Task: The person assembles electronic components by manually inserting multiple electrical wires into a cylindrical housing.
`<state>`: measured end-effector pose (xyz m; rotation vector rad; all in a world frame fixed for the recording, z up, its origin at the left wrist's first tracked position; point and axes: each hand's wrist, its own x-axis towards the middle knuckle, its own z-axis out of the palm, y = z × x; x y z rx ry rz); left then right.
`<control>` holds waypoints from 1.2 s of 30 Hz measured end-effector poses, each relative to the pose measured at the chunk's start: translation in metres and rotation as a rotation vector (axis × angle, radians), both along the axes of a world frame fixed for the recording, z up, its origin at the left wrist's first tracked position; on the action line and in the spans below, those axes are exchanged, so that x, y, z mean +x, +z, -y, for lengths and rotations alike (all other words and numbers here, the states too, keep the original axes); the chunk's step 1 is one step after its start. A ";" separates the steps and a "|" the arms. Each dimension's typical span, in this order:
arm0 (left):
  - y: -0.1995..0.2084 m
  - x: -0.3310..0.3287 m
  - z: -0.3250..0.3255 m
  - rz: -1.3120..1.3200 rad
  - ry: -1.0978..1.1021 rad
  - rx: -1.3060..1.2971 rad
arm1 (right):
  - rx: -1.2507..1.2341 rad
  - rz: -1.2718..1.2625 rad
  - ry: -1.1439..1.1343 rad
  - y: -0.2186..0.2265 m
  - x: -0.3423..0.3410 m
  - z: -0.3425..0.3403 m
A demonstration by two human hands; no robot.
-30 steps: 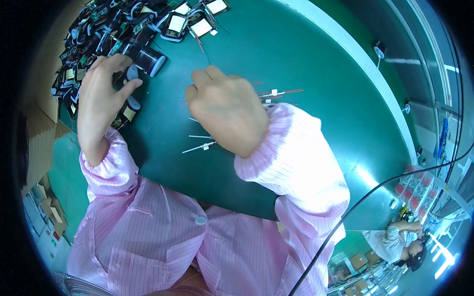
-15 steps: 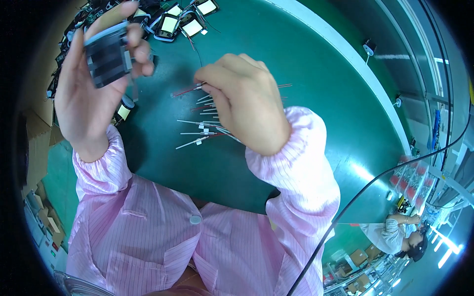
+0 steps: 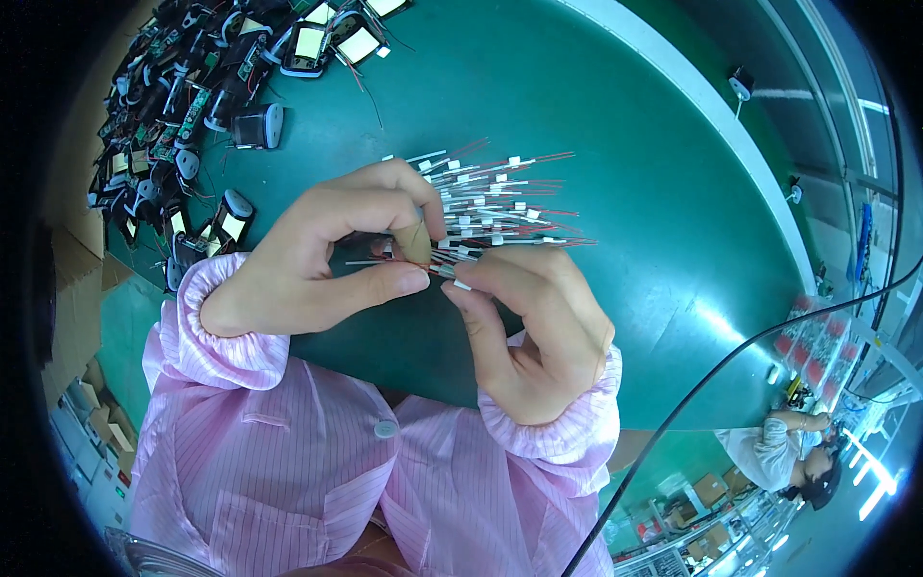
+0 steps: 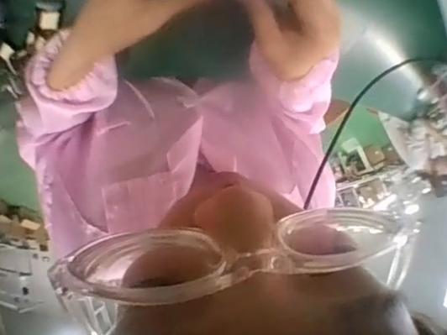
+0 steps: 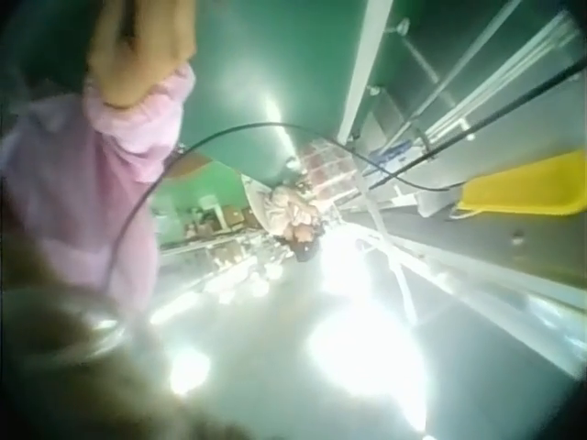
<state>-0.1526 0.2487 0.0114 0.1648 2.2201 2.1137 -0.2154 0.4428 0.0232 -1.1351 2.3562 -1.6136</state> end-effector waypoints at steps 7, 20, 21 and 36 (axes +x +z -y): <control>-0.006 -0.007 -0.017 -0.055 0.016 0.019 | -0.079 -0.215 0.106 -0.016 -0.012 -0.011; -0.005 -0.008 -0.007 -0.096 0.031 0.116 | -0.465 0.754 -0.031 -0.001 -0.010 -0.010; -0.004 -0.007 -0.009 -0.134 0.066 0.106 | -0.451 0.900 0.112 -0.009 -0.017 -0.017; -0.005 -0.001 -0.015 -0.183 0.106 0.026 | -0.137 0.474 0.116 -0.004 -0.007 -0.013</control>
